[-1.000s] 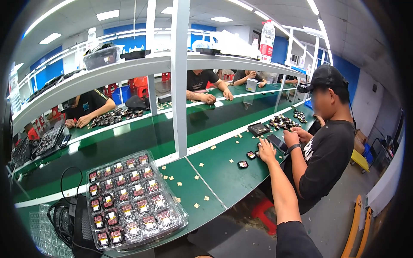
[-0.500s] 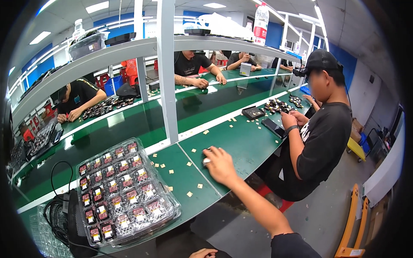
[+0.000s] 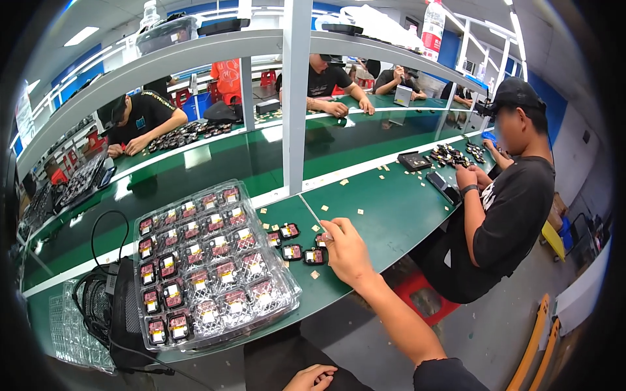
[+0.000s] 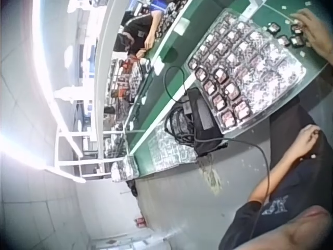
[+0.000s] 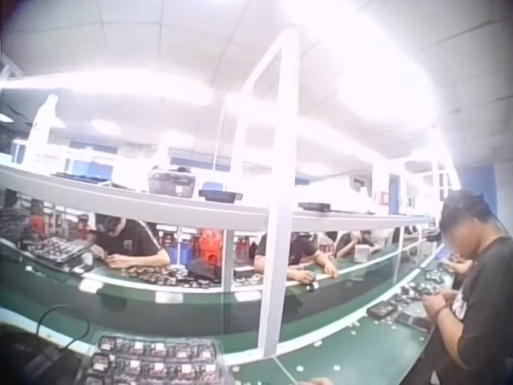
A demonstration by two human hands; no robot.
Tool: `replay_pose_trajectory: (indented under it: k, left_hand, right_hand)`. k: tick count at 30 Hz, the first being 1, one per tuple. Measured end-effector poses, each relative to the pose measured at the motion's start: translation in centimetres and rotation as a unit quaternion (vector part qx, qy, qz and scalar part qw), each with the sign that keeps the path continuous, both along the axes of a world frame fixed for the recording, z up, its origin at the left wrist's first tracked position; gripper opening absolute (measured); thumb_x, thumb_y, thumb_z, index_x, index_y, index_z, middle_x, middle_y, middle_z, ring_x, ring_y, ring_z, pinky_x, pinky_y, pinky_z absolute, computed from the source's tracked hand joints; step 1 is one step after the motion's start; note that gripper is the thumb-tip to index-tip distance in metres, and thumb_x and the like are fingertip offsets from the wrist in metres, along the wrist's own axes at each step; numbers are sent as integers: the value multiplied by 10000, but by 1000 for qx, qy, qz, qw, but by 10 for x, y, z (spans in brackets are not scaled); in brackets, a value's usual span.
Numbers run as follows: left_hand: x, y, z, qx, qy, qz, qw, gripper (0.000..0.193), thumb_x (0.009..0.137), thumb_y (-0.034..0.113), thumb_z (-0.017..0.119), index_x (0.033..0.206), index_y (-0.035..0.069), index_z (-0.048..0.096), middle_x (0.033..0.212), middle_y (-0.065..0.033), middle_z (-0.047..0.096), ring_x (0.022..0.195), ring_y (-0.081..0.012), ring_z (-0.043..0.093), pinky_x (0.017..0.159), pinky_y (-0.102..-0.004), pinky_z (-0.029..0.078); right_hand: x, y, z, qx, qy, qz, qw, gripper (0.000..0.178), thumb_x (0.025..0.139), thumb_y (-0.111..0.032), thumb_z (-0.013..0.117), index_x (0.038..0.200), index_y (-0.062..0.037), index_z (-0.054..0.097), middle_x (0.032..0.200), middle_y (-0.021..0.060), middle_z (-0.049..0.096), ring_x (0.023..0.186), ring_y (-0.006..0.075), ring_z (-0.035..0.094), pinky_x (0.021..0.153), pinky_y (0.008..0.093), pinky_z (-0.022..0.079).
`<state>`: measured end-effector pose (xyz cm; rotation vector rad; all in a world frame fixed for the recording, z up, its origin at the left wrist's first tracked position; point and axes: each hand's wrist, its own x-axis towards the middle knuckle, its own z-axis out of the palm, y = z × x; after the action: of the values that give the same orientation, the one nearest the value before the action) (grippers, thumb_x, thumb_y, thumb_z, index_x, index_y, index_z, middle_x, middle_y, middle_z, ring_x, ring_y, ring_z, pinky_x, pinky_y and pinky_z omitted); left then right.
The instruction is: Manually assemble and inspect small electronic memory cards and components at a production workbench.
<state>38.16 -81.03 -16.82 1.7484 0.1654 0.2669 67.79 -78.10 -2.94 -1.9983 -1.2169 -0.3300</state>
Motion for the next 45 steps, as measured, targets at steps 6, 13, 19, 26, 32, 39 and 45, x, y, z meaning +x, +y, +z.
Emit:
replay_pose_trajectory:
  k: [6,13,19,26,32,39,45]
  left_hand:
    - [-3,0,4,9,3,-10,1000,207,946,110,620,1130,21,657,924,-119,634,705,-197,622,649,-314,503]
    - [-3,-5,5,7,-13,-7,1000,206,942,97,621,1130,27,665,919,-123,636,726,-210,634,664,-321,510]
    - [-5,-1,14,-54,-1,-1,999,202,962,108,615,1139,24,667,921,-98,648,728,-175,620,665,-301,501]
    - [-6,1,13,-64,14,-8,998,206,957,101,621,1139,14,664,931,-102,653,748,-170,629,691,-287,510]
    - [-8,2,15,-191,39,9,981,198,992,111,614,1153,9,669,995,-78,706,908,-121,656,804,-269,531]
    - [-6,12,72,-469,-121,219,847,283,938,138,725,1164,-14,649,1024,-129,692,963,-277,696,855,-354,567]
    - [-7,30,79,-288,-106,224,925,428,987,49,593,1374,-107,496,1259,-217,654,1115,-231,666,957,-295,513]
  right_hand:
    - [-15,-18,-3,-132,-5,-32,991,469,858,-387,773,1241,-137,669,1190,106,537,761,314,678,675,445,548]
    - [-30,-30,-2,-158,-32,0,987,322,846,-342,786,1080,-137,700,1198,112,539,761,312,682,683,436,566]
    - [-46,-37,0,-166,-8,6,986,315,830,-366,797,1041,-153,701,1190,82,560,805,308,687,703,441,566]
    - [-55,-36,-14,-87,-17,-35,995,400,768,-397,843,907,-69,663,969,71,637,807,293,687,656,405,547]
    - [-58,-35,-19,-61,2,-38,997,286,780,-241,833,898,-61,644,928,85,653,764,291,680,643,404,534]
    - [-116,-91,2,119,192,181,957,475,675,-107,928,1043,-49,634,1004,72,704,502,31,428,482,184,387]
    - [-151,-86,-21,10,100,204,974,456,686,-175,932,1026,-57,653,1058,100,700,566,86,561,496,220,468]
